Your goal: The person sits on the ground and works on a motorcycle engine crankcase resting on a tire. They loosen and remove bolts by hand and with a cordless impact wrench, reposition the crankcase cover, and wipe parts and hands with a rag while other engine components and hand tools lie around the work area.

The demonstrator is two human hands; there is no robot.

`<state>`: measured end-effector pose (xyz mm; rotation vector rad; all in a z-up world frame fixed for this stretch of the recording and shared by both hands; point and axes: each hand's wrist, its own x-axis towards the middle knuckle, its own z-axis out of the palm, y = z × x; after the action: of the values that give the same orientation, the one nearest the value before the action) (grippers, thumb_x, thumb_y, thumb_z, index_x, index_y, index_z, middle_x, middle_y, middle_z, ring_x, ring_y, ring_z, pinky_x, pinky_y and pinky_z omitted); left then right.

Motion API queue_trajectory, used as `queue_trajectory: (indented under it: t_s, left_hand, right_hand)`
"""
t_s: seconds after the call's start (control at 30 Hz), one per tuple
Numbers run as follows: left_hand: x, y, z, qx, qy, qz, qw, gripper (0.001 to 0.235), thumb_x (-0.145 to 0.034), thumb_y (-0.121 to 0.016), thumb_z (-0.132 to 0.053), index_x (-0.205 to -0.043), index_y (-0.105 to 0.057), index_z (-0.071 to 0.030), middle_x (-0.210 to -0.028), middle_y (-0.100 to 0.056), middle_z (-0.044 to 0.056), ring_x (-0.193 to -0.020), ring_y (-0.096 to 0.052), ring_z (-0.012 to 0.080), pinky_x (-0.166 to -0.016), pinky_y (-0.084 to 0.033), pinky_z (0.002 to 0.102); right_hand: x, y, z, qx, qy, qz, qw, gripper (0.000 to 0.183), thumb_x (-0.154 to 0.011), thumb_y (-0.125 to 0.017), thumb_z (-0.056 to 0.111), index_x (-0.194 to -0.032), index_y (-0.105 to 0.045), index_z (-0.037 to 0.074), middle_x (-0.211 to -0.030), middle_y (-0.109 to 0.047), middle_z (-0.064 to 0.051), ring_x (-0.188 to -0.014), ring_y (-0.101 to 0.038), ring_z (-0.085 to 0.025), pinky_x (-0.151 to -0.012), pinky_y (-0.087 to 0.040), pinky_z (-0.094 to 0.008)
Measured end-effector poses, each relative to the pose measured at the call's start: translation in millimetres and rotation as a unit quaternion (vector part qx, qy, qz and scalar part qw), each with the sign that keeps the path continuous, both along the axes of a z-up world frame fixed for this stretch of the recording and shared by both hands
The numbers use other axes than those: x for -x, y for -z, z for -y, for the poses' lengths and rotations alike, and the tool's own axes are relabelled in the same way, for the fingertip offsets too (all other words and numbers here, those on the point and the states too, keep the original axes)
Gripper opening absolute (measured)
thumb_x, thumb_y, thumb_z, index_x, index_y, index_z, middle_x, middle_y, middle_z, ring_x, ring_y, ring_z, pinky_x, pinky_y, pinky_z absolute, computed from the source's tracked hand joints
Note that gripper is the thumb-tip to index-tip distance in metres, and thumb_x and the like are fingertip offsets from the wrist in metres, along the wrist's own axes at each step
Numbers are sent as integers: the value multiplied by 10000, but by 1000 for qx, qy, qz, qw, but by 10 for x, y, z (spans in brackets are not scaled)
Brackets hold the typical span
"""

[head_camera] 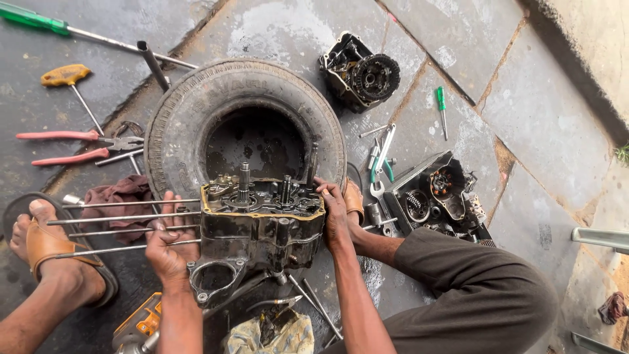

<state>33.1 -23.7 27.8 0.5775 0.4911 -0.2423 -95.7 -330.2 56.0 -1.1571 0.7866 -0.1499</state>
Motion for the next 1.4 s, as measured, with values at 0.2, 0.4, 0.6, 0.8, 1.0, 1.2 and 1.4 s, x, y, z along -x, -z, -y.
queue_trajectory:
  t_s: [0.2,0.4,0.6,0.8,1.0,1.2,1.4]
  left_hand:
    - [-171,88,160,24,-7,79,997,149,-698,-429,34,-716,-453,-112,-1475,-589,219,-1472,-499,353,-1246,-397,548]
    - [-386,50,381,-47,19,83,995,146,-751,-534,-56,-694,-455,-165,-1299,-650,176,-1333,-578,301,-1206,-469,492]
    - [-636,-116,619,-145,27,49,988,55,-734,-582,-117,-780,-553,-129,-1056,-667,124,-1097,-647,250,-1049,-546,419]
    - [-711,-177,715,-176,38,65,982,248,-724,-582,-180,-929,-661,-66,-977,-665,113,-1013,-672,234,-957,-581,382]
    - [-873,221,703,-196,-24,11,980,165,-798,-710,-167,-925,-635,-94,-923,-648,66,-868,-678,187,-838,-625,322]
    - [-1068,-108,869,-268,-49,-147,951,152,-757,-715,-161,-859,-619,-102,-847,-639,21,-758,-684,134,-698,-626,295]
    - [-1265,1,1011,-331,-73,-210,917,175,-768,-751,-168,-808,-613,-67,-823,-657,60,-666,-613,142,-553,-473,304]
  right_hand:
    - [-153,63,132,-14,7,-5,1000,216,-961,-597,373,-1031,-649,175,-1501,-541,-81,-1370,-490,-262,-1136,-420,-427]
    - [-171,505,187,-137,64,15,988,447,-898,-646,474,-1212,-638,156,-1328,-610,-100,-1194,-605,-243,-962,-566,-418]
    - [-215,856,251,-191,119,22,974,565,-922,-628,367,-1381,-558,45,-1233,-662,-173,-1089,-679,-241,-896,-609,-366]
    - [-345,682,172,-186,147,65,969,659,-879,-572,303,-1471,-501,23,-1336,-638,-142,-1175,-659,-219,-989,-563,-349]
    - [-632,398,113,-165,133,63,975,720,-799,-540,328,-1473,-507,75,-1338,-616,-145,-1151,-636,-259,-964,-547,-380]
    - [-780,510,194,-121,126,-57,983,695,-808,-522,391,-1439,-532,100,-1235,-664,-142,-1085,-655,-261,-833,-592,-418]
    - [-1051,363,271,-104,141,-204,963,600,-840,-504,486,-1280,-615,95,-1075,-688,-128,-989,-626,-283,-769,-525,-470]
